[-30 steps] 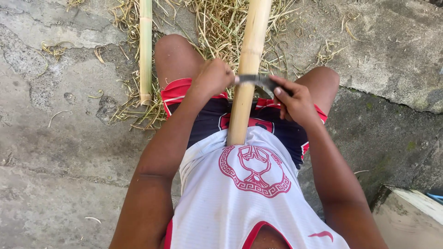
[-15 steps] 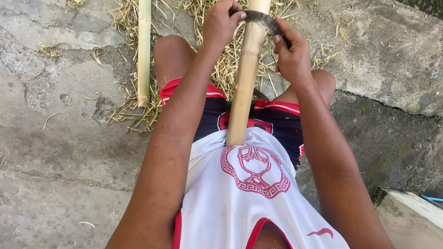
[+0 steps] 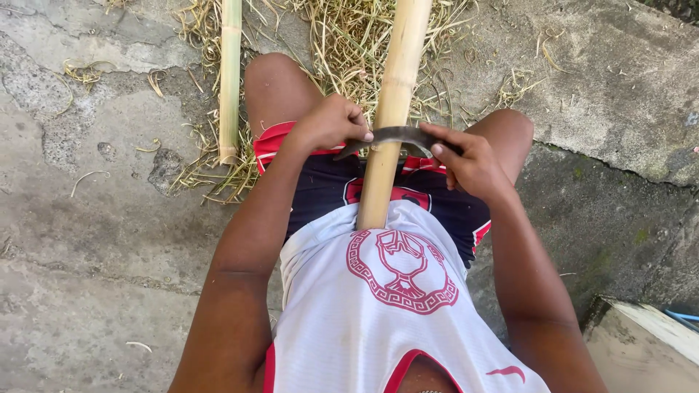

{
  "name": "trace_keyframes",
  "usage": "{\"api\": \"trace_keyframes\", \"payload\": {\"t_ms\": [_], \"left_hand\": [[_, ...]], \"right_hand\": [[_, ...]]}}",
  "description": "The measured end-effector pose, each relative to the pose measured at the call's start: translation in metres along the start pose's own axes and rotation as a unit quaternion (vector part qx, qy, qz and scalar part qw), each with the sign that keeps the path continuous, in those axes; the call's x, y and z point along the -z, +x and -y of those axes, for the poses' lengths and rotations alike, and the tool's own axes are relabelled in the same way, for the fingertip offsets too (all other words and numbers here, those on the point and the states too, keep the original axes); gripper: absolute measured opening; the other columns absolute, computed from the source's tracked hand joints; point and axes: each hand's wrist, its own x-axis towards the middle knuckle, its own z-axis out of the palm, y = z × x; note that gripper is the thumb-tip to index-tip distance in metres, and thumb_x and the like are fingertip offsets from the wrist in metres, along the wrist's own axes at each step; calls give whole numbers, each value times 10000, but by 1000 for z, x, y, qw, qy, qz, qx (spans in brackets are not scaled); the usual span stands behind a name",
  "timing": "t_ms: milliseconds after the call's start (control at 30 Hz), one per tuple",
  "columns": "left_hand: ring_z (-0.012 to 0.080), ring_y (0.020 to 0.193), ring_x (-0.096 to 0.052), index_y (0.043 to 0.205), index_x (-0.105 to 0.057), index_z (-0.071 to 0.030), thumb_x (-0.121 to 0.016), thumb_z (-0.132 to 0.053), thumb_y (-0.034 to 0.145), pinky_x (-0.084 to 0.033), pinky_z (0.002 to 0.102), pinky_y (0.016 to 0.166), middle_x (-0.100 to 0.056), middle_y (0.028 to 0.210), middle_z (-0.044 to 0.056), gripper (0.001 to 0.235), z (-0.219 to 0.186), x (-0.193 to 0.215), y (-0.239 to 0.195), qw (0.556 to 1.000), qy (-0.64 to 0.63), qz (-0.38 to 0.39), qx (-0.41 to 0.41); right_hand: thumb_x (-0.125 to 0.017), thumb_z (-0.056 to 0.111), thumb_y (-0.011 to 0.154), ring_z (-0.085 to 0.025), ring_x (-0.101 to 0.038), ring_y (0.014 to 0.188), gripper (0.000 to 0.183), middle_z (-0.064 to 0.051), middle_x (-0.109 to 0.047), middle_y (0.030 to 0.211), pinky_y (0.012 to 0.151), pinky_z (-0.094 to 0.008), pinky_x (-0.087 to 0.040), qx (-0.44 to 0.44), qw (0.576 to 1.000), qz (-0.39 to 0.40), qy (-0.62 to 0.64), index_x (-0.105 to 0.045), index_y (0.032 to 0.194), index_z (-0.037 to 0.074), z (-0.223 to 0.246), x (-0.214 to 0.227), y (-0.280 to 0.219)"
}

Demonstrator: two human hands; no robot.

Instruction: Stripping or scraping the outer layer of a bamboo pole using a curved sickle-like knife.

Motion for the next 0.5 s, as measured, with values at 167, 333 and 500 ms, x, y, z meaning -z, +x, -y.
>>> {"api": "trace_keyframes", "payload": {"t_ms": [167,333,500], "left_hand": [[121,947,-717,1246,-617,4,-656,-355,1038,-582,310,845,-765,1080,115,416,36,-51,20,967,-220,-107,-68],[245,1120,-654,1523,-164,43,-780,-367,884,-521,388,950,-628,1276,210,977,-6,-58,-6,975,-131,-94,-155],[242,1025,-651,1588,-327,-19,-675,-478,945,-524,410,878,-661,1206,205,864,22,-52,48,896,-349,-274,12]], "right_hand": [[-518,118,1094,-79,-540,501,405,-36,-611,777,440,-249,-486,1,979,-90,183,-581,1491,166,-51,16,-2],[-510,178,1116,-101,-570,548,416,-54,-626,851,479,-297,-547,4,917,-238,322,-538,1530,210,-75,18,2],[-516,240,1128,-127,-572,559,438,-67,-626,850,509,-337,-555,21,876,-261,405,-497,1562,190,-95,10,7]]}}
